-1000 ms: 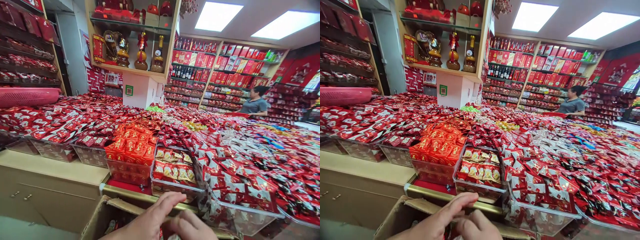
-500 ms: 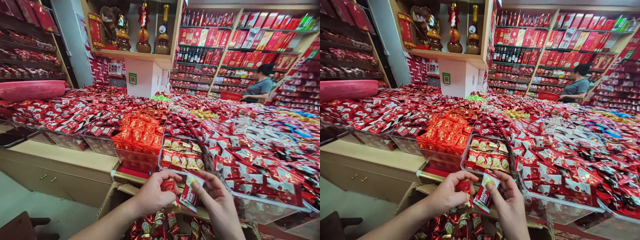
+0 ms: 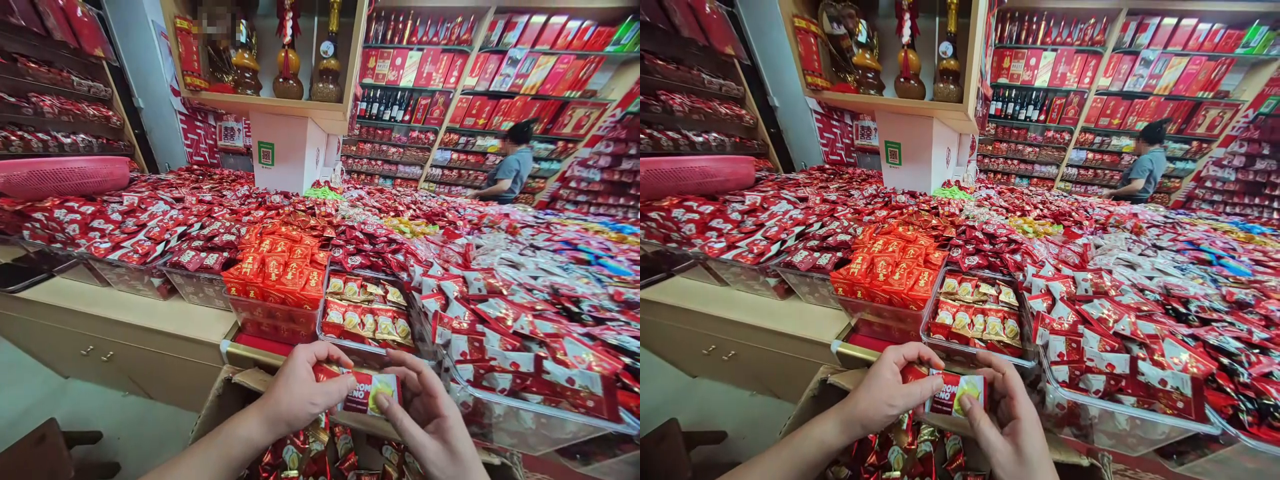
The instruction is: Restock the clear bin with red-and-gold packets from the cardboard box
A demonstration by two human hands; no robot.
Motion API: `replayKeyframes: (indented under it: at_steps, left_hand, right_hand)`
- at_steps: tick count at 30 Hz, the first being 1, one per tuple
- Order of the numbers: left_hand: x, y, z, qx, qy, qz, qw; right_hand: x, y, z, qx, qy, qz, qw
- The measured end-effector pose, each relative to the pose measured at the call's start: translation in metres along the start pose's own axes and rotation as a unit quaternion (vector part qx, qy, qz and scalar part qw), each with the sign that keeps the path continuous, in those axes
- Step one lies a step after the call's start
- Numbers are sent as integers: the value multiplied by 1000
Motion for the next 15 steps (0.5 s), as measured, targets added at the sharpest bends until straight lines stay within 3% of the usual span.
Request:
replayKeyframes:
  at_steps: [7,12,15]
  left_hand:
    - [5,-5,-5,-37,-5,21,999]
    - [10,-5,-7,-80,-7,36,996]
    - [11,-1,-9,-78,26,60,995]
  right_hand:
    - [2,0,-8,-212,-100,-157,959]
    - [-7,-7,-8,-300,-21,-204,932]
    - [7,-24,-10,-386,30,-239,890]
Point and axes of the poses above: each hand's wrist, its own x-axis towards the middle knuckle, its own z-axis out of the palm, y = z × x, the point moved 2 cm from there along x, towards the middle knuckle, and after that the axes turned 3 degrees about -z, right-handed, at the moved point
